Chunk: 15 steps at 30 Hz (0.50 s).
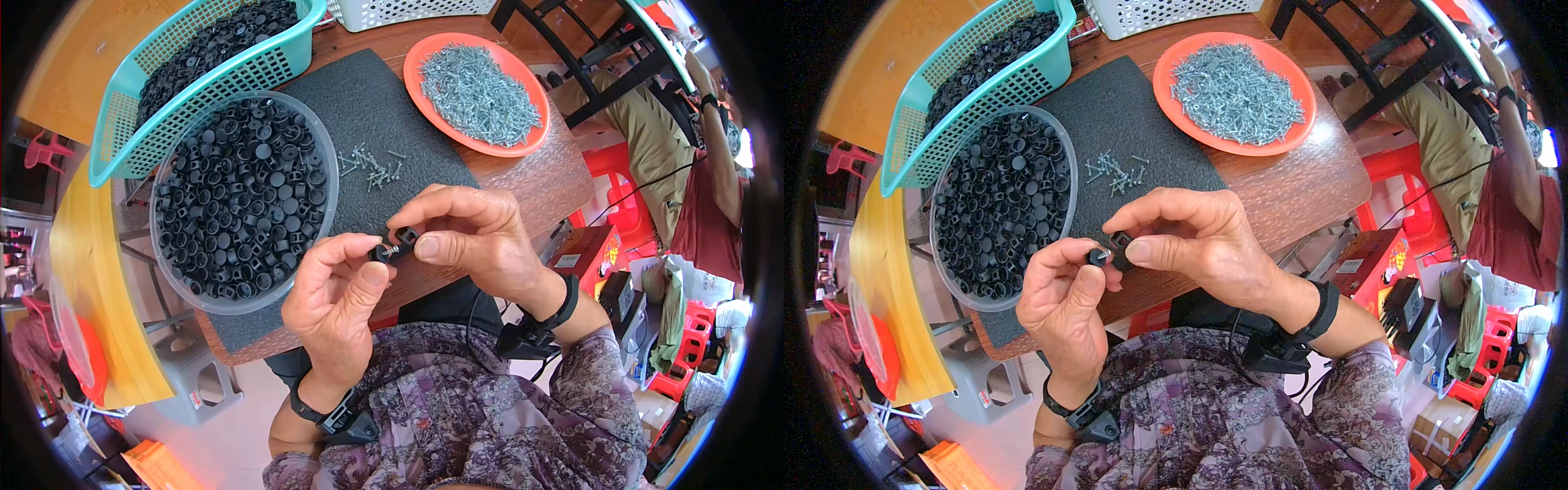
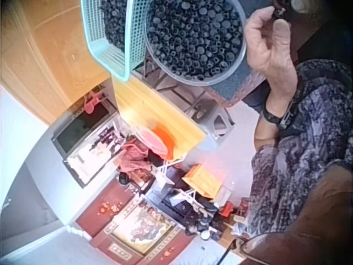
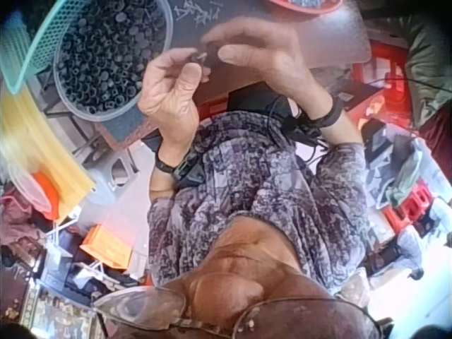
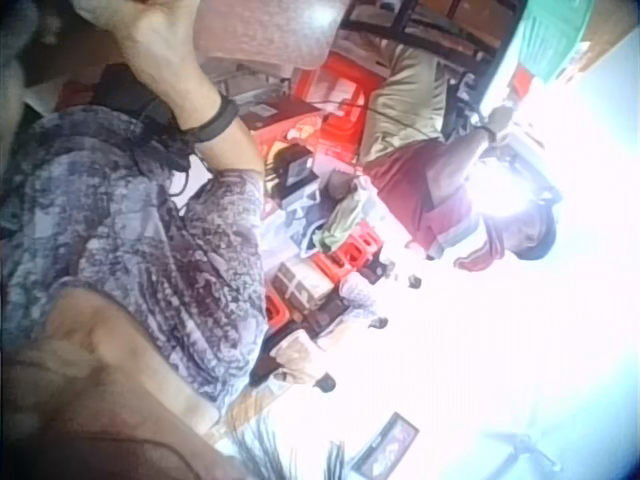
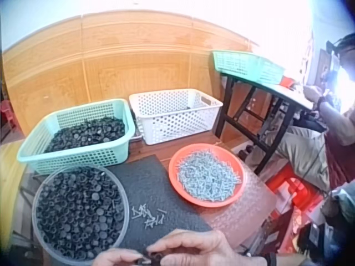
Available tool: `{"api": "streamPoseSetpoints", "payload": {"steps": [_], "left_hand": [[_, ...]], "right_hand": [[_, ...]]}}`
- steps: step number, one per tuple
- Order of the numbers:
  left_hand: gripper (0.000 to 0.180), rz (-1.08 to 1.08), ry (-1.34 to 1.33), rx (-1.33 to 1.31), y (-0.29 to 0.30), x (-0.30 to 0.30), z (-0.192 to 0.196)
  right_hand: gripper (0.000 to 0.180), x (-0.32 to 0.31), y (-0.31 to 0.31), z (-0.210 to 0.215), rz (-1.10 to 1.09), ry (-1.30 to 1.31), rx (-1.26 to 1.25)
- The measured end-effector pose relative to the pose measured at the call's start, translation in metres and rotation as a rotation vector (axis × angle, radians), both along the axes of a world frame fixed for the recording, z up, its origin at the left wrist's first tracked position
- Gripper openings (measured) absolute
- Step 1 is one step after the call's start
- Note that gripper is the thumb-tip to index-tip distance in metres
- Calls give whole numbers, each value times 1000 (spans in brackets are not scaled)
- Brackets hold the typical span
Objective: Manually assembling small black plastic caps with metal screws.
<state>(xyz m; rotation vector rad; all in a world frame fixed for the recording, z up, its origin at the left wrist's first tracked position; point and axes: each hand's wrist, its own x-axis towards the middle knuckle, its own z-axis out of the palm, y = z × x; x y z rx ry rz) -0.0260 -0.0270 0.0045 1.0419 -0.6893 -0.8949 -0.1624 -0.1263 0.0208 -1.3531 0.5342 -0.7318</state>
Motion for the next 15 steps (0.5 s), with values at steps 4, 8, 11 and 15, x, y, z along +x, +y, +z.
{"api": "streamPoseSetpoints", "payload": {"steps": [4, 8, 11, 15], "left_hand": [[24, 21, -47, 10, 1, 0, 3], [24, 14, -78, 25, 2, 0, 9], [23, -24, -99, 14, 2, 1, 10], [20, 5, -152, 40, 2, 1, 14]], "right_hand": [[21, -1, 0, 6, 71, -25, 398], [27, -3, -3, 0, 72, -23, 396], [26, -2, -4, 1, 83, -47, 473], [27, 0, -3, 0, 71, -29, 468]]}}
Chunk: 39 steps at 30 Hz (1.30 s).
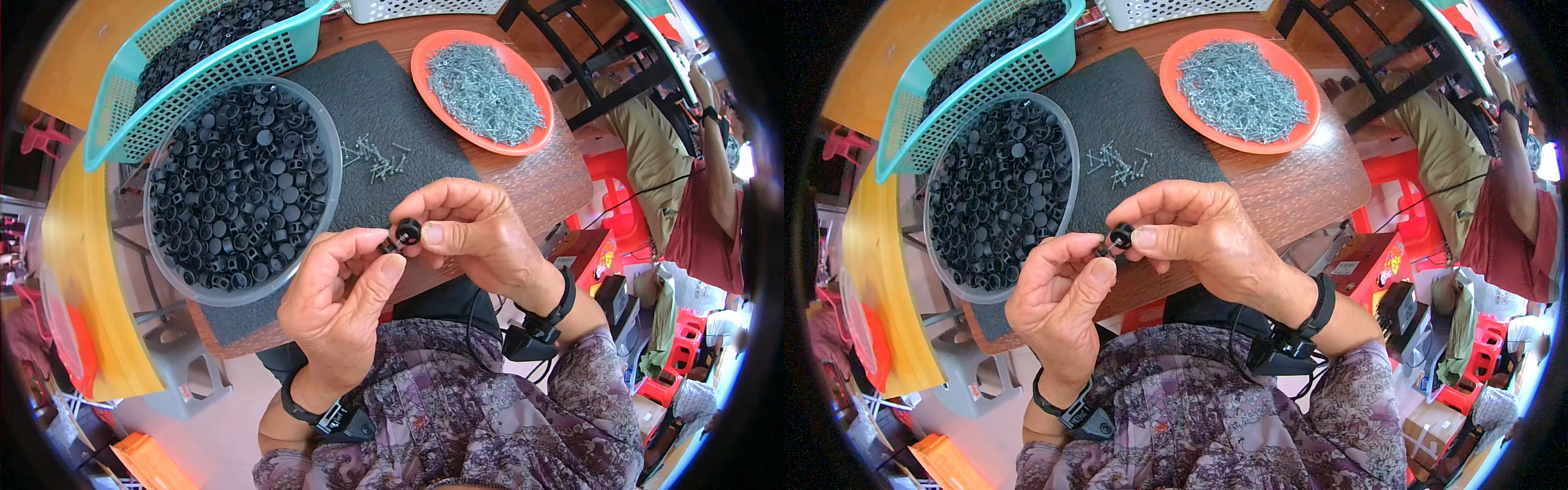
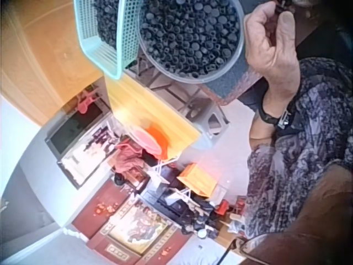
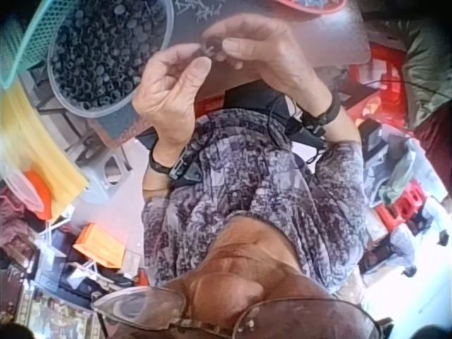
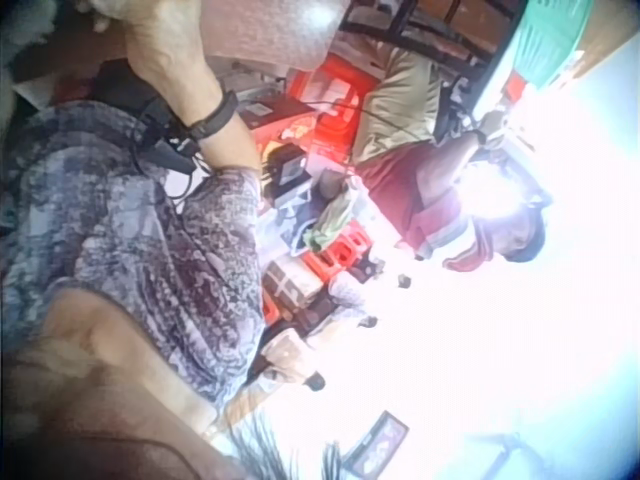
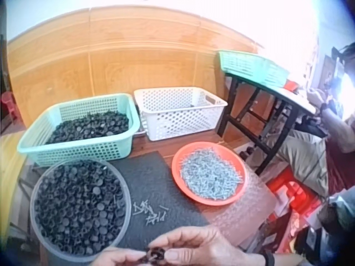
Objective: Manually assembling small black plastic caps with metal screws.
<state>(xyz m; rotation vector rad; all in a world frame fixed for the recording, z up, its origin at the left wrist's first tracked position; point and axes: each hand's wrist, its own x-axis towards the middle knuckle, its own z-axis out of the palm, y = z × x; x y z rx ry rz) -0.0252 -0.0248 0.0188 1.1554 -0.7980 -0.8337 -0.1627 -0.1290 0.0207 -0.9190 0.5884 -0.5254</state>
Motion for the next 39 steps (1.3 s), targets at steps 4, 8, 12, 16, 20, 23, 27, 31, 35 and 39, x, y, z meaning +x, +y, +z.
{"api": "streamPoseSetpoints", "payload": {"steps": [4, 8, 12, 16, 20, 23, 27, 31, 35, 39], "left_hand": [[17, 44, -103, -17, -2, 0, -4], [17, 60, -98, 0, -3, 0, -4], [18, 86, -182, -19, -4, 0, -10], [18, 101, -245, -33, -5, -1, -11], [19, 115, -315, -47, -6, -1, -12], [20, 107, -328, -48, -6, -1, -12], [21, 59, -224, -34, -5, 1, -14], [23, 27, -79, 11, -4, 1, -10], [24, -5, -107, 27, -3, 3, -8], [23, -5, -150, 12, -3, 3, -9]], "right_hand": [[26, 1, 2, -1, -8, 24, -61], [23, 3, 4, 2, -40, 50, -50], [23, 3, 4, 2, -36, 54, -42], [22, 2, 4, 0, -39, 35, -50], [19, 3, 6, 0, -67, 24, -45], [17, 3, 9, -4, -90, 64, -120], [17, 1, 13, -8, -111, 49, -180], [16, 1, 14, -6, -121, 62, -198], [15, 2, 15, -7, -133, 67, -225], [14, 3, 17, -12, -150, 19, -251]]}}
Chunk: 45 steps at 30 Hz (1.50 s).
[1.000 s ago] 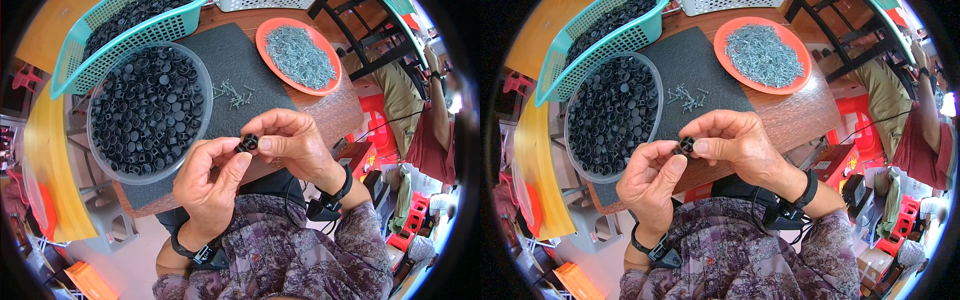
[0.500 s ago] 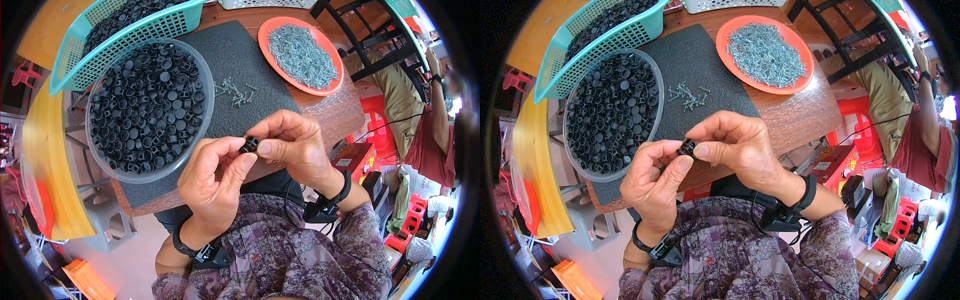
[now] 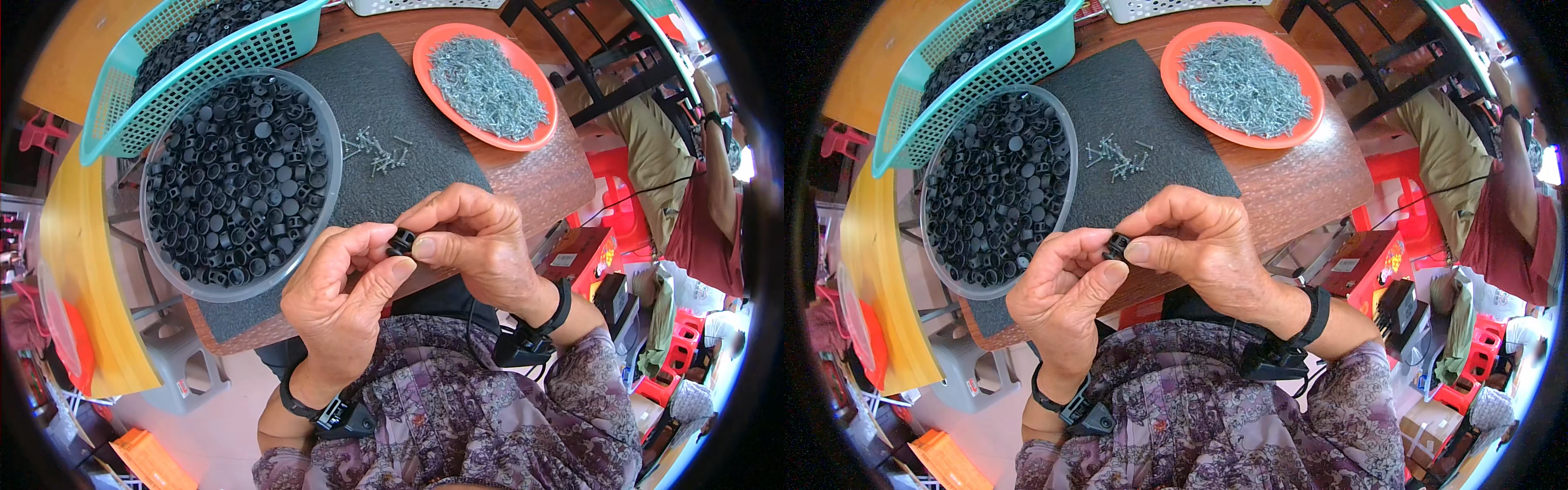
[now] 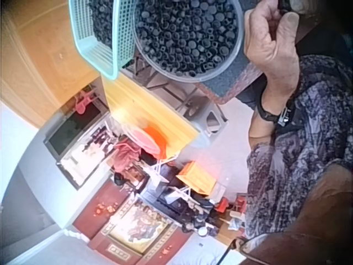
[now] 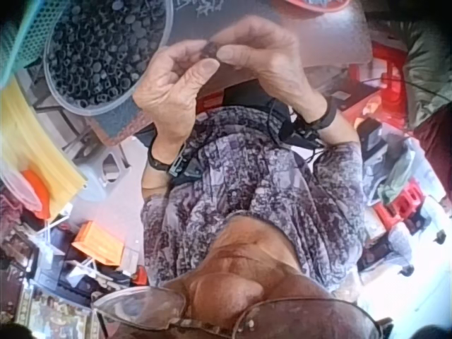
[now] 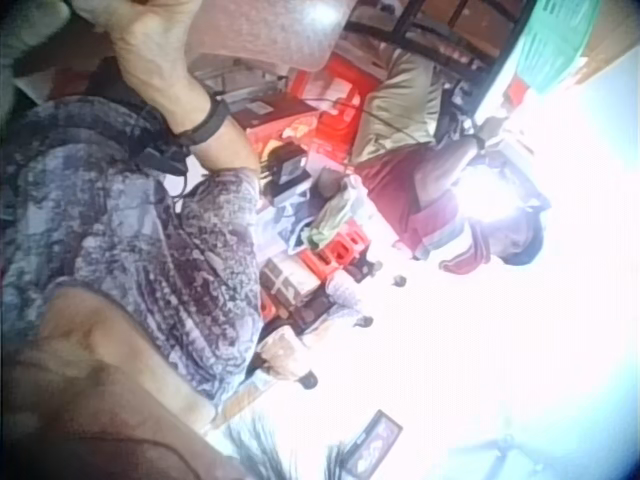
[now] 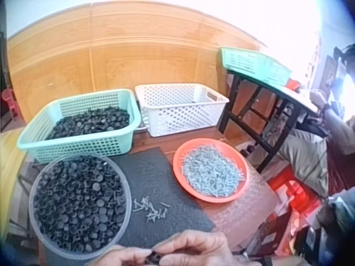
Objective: Manually assembling small black plastic caps with metal screws.
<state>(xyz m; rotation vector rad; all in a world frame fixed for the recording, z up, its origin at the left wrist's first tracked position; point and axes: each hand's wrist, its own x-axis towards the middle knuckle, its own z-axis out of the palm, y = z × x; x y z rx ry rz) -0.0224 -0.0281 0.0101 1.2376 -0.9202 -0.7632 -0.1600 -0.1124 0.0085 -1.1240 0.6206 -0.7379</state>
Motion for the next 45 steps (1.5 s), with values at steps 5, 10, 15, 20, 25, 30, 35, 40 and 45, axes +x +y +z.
{"api": "streamPoseSetpoints", "payload": {"steps": [5, 10, 15, 20, 25, 30, 35, 40, 45], "left_hand": [[23, -2, -6, 3, -1, -1, 0], [24, 4, -25, -20, -1, -1, -1], [28, 19, -62, -21, -1, 0, -3], [31, -3, -147, 14, -2, 5, -1], [28, -66, -91, 59, -1, 8, -3], [26, -136, 142, 132, -2, 7, 1], [26, -185, 237, 119, -4, 11, 1], [29, -173, 453, 144, -8, 8, 6], [30, -197, 487, 137, -9, 8, 7]], "right_hand": [[13, 1, 2, 1, 2, -53, 78], [15, 1, 3, 2, -19, -69, 39], [13, 2, 4, 1, -25, -100, 40], [11, 1, 3, 0, -21, -58, 22], [10, -1, 2, 0, 0, -16, 55], [9, 0, 1, -2, -10, -10, 59], [9, 2, 0, -3, -18, -6, 116], [9, -1, -3, -1, 33, -25, 163], [9, -1, -5, 0, 31, -39, 164]]}}
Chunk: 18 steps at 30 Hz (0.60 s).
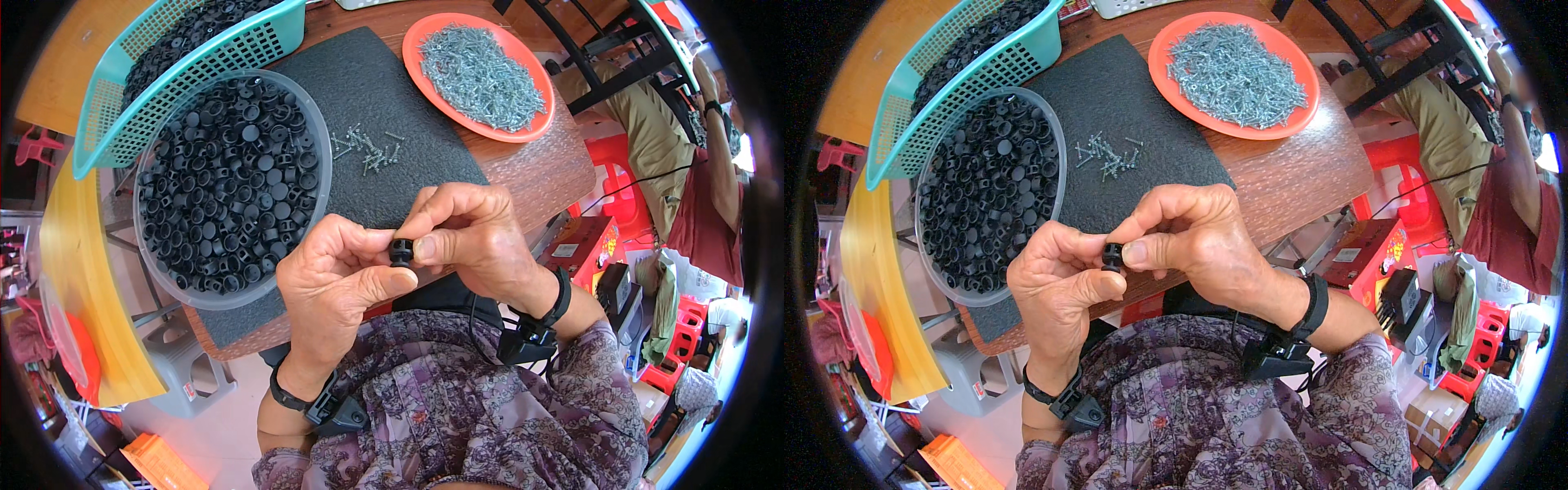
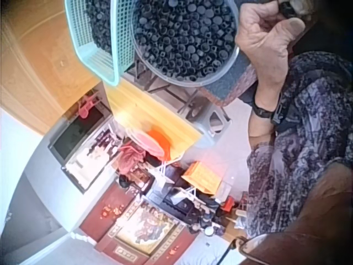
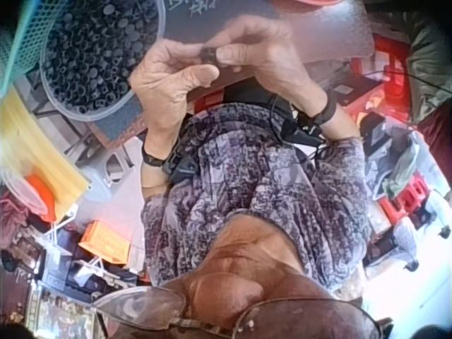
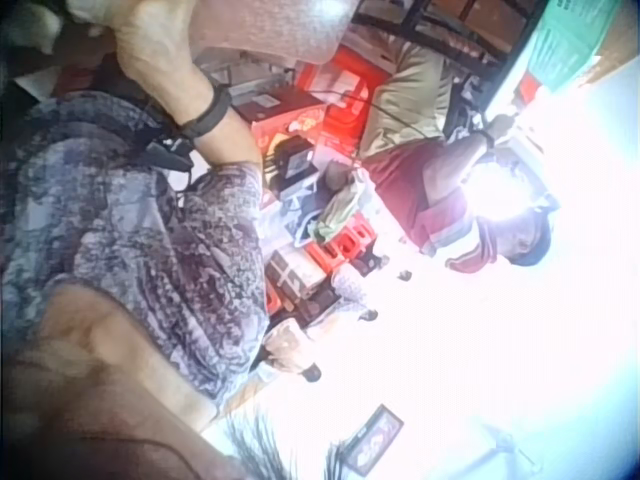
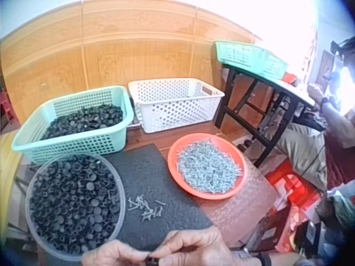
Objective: Manually assembling small black plastic caps with metal screws.
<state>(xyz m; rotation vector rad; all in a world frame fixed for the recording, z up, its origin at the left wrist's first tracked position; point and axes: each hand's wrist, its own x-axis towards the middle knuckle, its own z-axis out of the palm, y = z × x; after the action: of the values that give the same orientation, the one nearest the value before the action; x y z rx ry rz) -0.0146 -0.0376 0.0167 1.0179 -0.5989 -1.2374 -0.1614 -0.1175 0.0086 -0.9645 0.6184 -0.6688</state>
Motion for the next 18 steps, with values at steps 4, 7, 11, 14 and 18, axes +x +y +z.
{"api": "streamPoseSetpoints", "payload": {"steps": [4, 7, 11, 14, 18], "left_hand": [[24, -64, -15, -94, -1, 2, -8], [23, -67, -72, -99, 1, 3, -9], [29, 4, 78, 0, 0, -4, -1], [29, 23, 103, 1, 2, -3, -4], [20, -87, -20, -77, 4, 3, -5]], "right_hand": [[9, -2, -1, -2, 23, 11, 55], [8, 0, 1, -6, -2, -15, 36], [7, -1, 2, -4, -1, 2, 14], [8, -1, 3, -5, -3, -26, 74], [8, 0, 4, -4, -4, -33, 75]]}}
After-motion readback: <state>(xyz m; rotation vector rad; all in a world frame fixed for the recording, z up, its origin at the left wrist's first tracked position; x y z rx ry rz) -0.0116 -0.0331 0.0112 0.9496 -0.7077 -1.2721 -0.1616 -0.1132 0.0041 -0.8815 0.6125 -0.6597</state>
